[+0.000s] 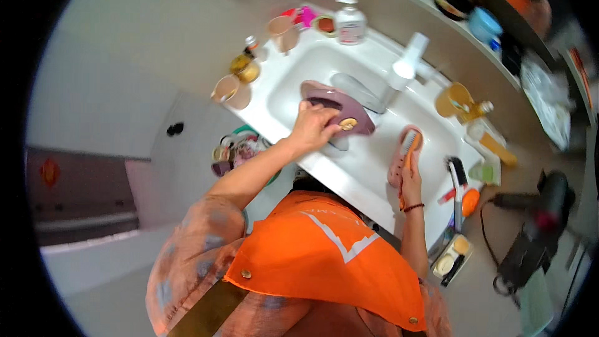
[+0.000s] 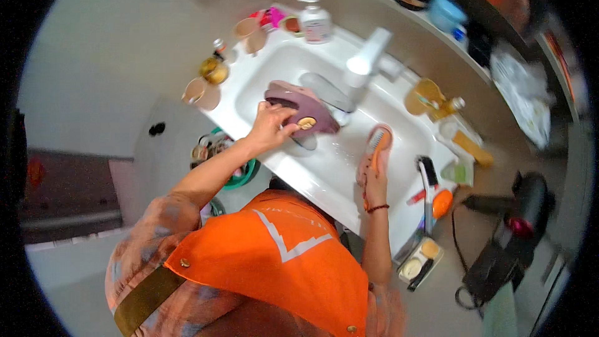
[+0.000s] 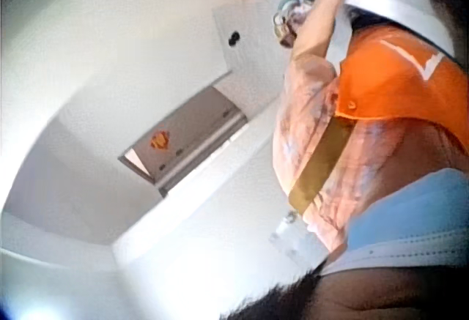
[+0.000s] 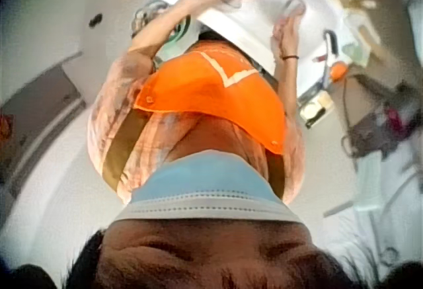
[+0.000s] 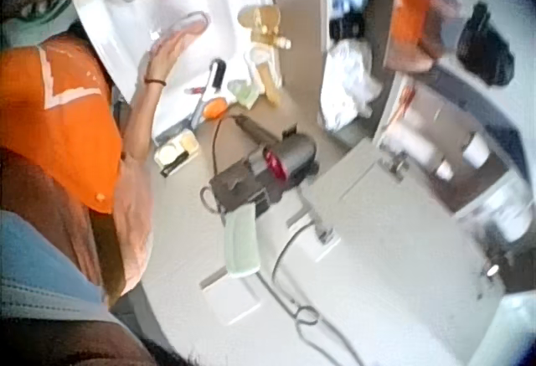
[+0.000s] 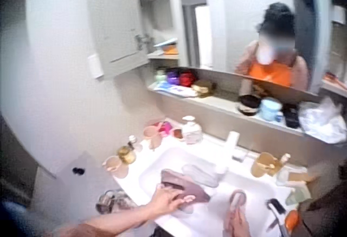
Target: The person scrubs multiple pairs of colorful plastic slippers and a pair of grey sneakers in a bathroom sink using an orange brush and running water. They rinse each item thoroughly and place the cleaned footwear into a green basin on the floor. Finally, the person fills the basin with water from the tap.
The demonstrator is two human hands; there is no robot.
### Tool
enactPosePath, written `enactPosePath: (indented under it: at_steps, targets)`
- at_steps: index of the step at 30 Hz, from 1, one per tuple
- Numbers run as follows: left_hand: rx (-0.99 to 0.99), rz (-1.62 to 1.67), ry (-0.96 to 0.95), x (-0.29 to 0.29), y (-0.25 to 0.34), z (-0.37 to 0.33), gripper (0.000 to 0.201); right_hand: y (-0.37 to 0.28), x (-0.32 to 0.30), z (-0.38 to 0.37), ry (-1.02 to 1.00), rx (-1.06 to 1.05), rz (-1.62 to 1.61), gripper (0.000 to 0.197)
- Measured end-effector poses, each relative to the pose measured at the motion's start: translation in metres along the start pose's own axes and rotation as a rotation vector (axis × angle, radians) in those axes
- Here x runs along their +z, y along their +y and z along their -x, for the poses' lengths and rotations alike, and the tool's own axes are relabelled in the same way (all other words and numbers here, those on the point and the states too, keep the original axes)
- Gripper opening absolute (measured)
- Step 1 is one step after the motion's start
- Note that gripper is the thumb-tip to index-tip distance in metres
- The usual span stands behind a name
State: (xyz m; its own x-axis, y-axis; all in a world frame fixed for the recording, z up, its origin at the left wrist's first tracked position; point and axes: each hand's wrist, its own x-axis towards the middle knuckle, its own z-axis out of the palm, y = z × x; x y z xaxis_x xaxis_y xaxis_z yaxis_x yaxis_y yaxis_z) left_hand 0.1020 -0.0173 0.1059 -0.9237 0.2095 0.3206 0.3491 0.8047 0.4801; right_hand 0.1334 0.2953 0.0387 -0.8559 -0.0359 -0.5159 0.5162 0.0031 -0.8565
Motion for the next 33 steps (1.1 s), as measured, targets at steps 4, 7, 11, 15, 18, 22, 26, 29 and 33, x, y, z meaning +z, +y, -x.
enactPosePath:
  at_steps: [4,7,11,15,18,22,26,29,33]
  targets:
    - [0.096,0.053,0.132,-0.009,0.01,0.033,0.025,0.027,0.013,-0.001,-0.102,-0.044,-0.151,0.046]
    - [-0.084,0.013,-0.242,-0.002,0.006,0.053,0.019,0.043,0.017,-0.005,-0.114,-0.025,-0.174,0.046]
    - [-0.11,0.127,-0.052,-0.021,0.011,0.073,0.012,0.032,0.037,0.012,-0.016,0.044,0.129,0.046]
    - [-0.223,0.194,-0.046,-0.024,-0.025,0.114,0.013,0.028,0.07,0.017,0.0,0.078,0.363,0.052]
    - [-0.242,0.303,0.304,-0.058,-0.041,0.153,0.013,0.063,0.071,0.01,0.097,-0.081,0.342,0.051]
    - [-0.59,0.267,0.415,-0.129,-0.097,0.244,0.026,0.077,0.072,-0.003,0.236,-0.277,0.623,0.054]
    - [-1.116,0.442,0.646,-0.141,-0.173,0.363,0.026,0.053,0.126,0.015,0.324,-0.416,0.99,0.054]
    - [-1.254,0.634,0.903,-0.096,-0.254,0.442,0.022,0.056,0.152,0.028,0.463,-0.464,1.207,0.055]
    - [-1.709,1.08,1.068,-0.027,-0.319,0.484,0.016,0.049,0.187,0.033,0.579,-0.269,1.289,0.058]
